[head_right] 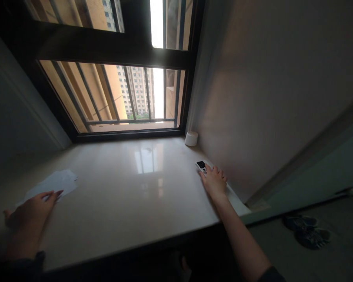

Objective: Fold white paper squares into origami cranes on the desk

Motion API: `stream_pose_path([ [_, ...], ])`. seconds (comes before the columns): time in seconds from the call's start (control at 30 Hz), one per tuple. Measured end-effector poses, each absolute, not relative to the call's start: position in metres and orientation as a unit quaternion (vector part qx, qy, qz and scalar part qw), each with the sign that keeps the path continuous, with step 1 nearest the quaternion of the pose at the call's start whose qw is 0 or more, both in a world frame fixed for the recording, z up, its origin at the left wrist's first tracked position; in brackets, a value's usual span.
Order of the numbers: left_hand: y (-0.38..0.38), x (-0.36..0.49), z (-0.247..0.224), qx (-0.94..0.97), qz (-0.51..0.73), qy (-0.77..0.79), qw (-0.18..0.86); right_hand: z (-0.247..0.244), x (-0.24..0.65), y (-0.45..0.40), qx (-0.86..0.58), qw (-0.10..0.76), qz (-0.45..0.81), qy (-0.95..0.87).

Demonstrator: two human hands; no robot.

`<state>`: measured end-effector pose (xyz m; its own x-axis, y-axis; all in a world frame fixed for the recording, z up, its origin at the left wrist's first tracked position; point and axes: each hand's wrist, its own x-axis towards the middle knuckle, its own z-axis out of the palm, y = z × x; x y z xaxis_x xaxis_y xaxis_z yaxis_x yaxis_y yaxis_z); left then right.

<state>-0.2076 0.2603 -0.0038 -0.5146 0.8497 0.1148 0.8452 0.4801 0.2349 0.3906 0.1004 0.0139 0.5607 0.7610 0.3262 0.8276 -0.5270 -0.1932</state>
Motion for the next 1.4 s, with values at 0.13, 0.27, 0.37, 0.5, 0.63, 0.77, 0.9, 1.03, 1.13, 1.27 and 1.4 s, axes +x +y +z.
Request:
stream_pose_path([
  [0.13,0.255,-0.199,-0.001,0.5,0.081,0.86,-0.06,-0.006,0.398,0.101,-0.878,0.11,-0.138,-0.444],
  [0.27,0.248,-0.19,0.007,0.475,0.118,0.87,-0.061,-0.016,0.405,0.102,-0.891,0.104,-0.145,-0.418],
  [0.37,0.241,-0.185,0.013,0.503,0.135,0.852,-0.057,-0.018,0.41,0.103,-0.897,0.099,-0.137,-0.409],
  [0.5,0.232,-0.177,0.019,0.513,0.16,0.841,-0.065,-0.016,0.41,0.098,-0.89,0.09,-0.142,-0.424],
  [0.63,0.232,-0.172,0.019,0.503,0.197,0.838,-0.079,-0.007,0.393,0.098,-0.884,0.092,-0.149,-0.433],
  [0.77,0.23,-0.172,0.018,0.485,0.215,0.843,-0.083,0.008,0.351,0.116,-0.837,0.13,-0.158,-0.508],
  [0.9,0.214,-0.16,0.039,0.485,0.269,0.822,-0.132,0.027,0.297,0.148,-0.753,0.2,-0.035,-0.625],
  [1.03,0.207,-0.12,0.076,0.541,0.396,0.74,-0.053,0.044,0.249,0.176,-0.604,0.306,0.171,-0.716],
  [1.13,0.222,-0.072,0.088,0.59,0.505,0.596,0.204,0.048,0.222,0.193,-0.517,0.37,0.296,-0.713],
  [1.27,0.246,-0.009,0.068,0.508,0.553,0.437,0.495,0.028,0.199,0.211,-0.437,0.557,0.418,-0.569],
  [1.4,0.248,0.022,0.034,0.452,0.549,0.443,0.546,0.0,0.195,0.217,-0.442,0.613,0.49,-0.434],
])
